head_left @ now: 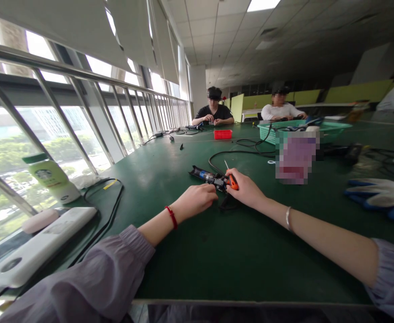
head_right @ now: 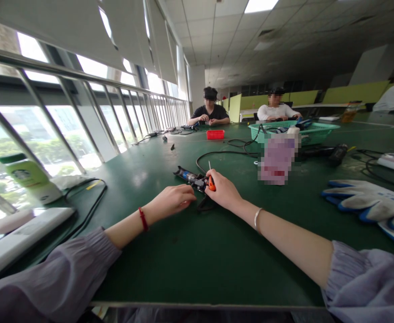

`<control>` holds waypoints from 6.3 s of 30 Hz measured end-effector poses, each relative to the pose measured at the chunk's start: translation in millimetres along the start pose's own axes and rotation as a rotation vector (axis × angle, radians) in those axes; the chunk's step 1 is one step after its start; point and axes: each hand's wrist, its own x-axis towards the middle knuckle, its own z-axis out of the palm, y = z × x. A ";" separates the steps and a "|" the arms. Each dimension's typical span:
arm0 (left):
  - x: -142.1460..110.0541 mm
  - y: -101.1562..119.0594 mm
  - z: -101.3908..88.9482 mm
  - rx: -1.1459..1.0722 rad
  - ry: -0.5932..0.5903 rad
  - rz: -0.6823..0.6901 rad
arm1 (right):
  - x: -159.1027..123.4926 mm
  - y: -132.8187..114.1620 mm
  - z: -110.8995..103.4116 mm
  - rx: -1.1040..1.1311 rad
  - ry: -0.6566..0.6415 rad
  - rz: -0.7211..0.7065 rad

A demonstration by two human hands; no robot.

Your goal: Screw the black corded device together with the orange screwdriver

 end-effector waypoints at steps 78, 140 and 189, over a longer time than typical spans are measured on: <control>20.1 -38.4 29.5 0.003 0.097 -0.360 | 26.9 -49.6 -86.9 0.086 0.146 -0.015; 17.6 -34.2 29.9 -0.012 0.084 -0.393 | 69.4 -80.5 -136.9 -0.254 -0.430 -0.005; 16.7 -33.3 29.1 0.031 0.097 -0.358 | 74.3 -108.6 -142.0 -0.252 -0.580 0.046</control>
